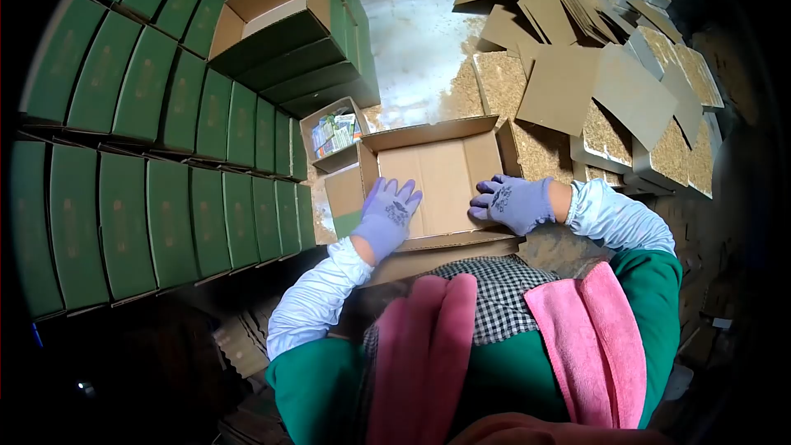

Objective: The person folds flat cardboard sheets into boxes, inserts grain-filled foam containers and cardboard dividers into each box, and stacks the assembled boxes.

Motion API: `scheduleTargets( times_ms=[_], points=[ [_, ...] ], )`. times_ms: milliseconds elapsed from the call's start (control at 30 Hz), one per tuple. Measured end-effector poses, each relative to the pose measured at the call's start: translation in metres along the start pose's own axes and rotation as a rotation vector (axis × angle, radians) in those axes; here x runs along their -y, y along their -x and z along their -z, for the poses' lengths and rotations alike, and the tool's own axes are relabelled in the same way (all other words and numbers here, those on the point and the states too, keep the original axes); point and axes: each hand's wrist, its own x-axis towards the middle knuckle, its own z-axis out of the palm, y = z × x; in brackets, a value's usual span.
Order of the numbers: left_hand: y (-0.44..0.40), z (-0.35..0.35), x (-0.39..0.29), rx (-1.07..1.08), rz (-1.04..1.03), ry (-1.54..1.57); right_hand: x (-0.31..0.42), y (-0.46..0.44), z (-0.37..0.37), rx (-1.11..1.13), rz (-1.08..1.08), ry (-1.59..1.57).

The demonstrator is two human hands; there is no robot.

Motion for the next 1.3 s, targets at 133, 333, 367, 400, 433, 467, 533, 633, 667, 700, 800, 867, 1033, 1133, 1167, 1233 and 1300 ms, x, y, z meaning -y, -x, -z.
scheduleTargets(
  times_ms=[133, 333, 367, 400, 433, 467, 533, 633, 667, 700, 800, 867, 1033, 1133, 1167, 1233, 1300],
  points=[
    [0.029, 0.043, 0.012, -0.221, 0.099, 0.682, 0.029, 0.021, 0.090, -0.250, -0.377, -0.378],
    [0.018, -0.043, 0.063, -0.228, 0.396, 1.258, 0.005, -0.002, -0.007, -0.149, -0.733, -0.335],
    [-0.002, -0.054, 0.052, -0.248, 0.384, 1.341, 0.009, -0.023, -0.023, -0.084, -0.627, -0.121],
    [-0.012, -0.064, 0.046, -0.348, 0.391, 1.312, -0.001, -0.019, -0.039, -0.168, -0.632, -0.230],
    [-0.022, -0.073, 0.041, -0.447, 0.399, 1.277, -0.010, -0.008, -0.049, -0.304, -0.725, -0.327],
    [-0.024, -0.080, 0.042, -0.483, 0.416, 1.224, -0.015, 0.000, -0.061, -0.534, -0.825, -0.111],
    [-0.020, -0.087, 0.048, -0.523, 0.429, 1.163, -0.033, 0.013, -0.101, -0.579, -0.992, -0.232],
    [-0.011, -0.086, 0.064, -0.456, 0.378, 1.278, 0.000, -0.015, -0.104, -0.743, -0.836, -1.180],
    [-0.012, -0.080, 0.070, -0.409, 0.339, 1.412, 0.017, -0.034, -0.068, -0.856, -0.828, -1.339],
    [-0.012, -0.073, 0.076, -0.351, 0.293, 1.542, 0.023, -0.048, -0.047, -0.975, -0.817, -1.501],
    [-0.036, -0.015, 0.134, -0.469, 0.243, 1.035, -0.006, -0.043, -0.046, -1.164, -0.680, -1.923],
    [-0.051, 0.073, 0.175, -1.100, 0.208, 0.518, -0.026, -0.035, -0.041, -1.333, -0.568, -2.117],
    [-0.091, 0.155, 0.269, -1.216, 0.484, -0.224, -0.100, -0.015, 0.001, -1.233, 0.216, -2.177],
    [-0.111, 0.163, 0.267, -1.328, 0.418, -0.152, -0.128, -0.026, 0.050, -1.070, 0.537, -2.057],
    [-0.114, 0.165, 0.260, -1.323, 0.441, -0.122, -0.137, -0.029, 0.064, -1.049, 0.587, -2.013],
    [-0.123, 0.165, 0.248, -1.365, 0.436, -0.094, -0.162, -0.034, 0.075, -1.101, 0.602, -1.953],
    [-0.126, 0.160, 0.236, -1.373, 0.438, -0.089, -0.185, -0.040, 0.085, -1.150, 0.582, -1.949]
  ],
)
